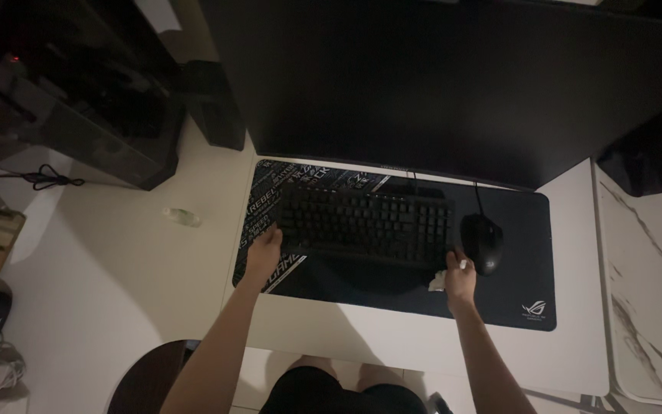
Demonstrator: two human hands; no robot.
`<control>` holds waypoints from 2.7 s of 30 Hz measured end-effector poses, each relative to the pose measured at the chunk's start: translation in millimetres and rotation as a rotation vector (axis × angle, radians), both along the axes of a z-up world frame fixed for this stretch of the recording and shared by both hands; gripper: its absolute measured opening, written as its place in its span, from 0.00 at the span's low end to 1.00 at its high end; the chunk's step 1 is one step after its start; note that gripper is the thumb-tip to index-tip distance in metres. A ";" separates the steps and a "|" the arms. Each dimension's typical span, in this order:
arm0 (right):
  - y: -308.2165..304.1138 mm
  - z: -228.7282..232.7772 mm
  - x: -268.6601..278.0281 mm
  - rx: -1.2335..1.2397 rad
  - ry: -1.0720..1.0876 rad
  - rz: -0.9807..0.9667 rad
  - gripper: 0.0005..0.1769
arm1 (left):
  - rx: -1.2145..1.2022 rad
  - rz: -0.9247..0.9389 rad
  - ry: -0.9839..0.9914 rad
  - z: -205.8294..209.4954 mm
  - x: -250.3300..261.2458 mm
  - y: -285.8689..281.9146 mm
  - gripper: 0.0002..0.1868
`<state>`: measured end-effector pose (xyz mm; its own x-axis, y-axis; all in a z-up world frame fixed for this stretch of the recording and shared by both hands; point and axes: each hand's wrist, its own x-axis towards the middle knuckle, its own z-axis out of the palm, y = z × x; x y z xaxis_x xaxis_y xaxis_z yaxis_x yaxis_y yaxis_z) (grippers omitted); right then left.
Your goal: The person wipes a desk surface and keyboard with a tissue, then sweeps debris from the floor into a dustpan. They also reposition an office chair and handle a spray bottle.
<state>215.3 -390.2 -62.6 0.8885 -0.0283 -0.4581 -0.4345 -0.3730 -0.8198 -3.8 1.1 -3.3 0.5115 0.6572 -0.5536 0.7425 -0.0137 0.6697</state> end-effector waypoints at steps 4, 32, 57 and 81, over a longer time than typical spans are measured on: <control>-28.2 -10.6 17.5 -0.337 -0.116 0.275 0.30 | 0.333 -0.136 0.158 -28.3 -6.9 19.0 0.25; -195.2 -2.1 67.1 -0.872 -0.209 -0.017 0.19 | 0.535 0.186 0.250 -81.5 -31.2 61.2 0.14; -4.6 10.5 -41.6 -0.329 -0.189 0.223 0.33 | 0.113 0.076 -0.123 21.3 15.0 -16.6 0.27; -47.3 84.0 -13.4 -0.645 -0.555 0.008 0.38 | 0.650 -0.150 -0.054 -13.6 19.4 -22.8 0.31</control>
<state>201.9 -437.5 21.5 0.9809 -0.1268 0.1475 -0.0278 -0.8420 -0.5388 15.6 -21.7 -16.8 0.6395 0.7678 -0.0394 0.6663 -0.5280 0.5265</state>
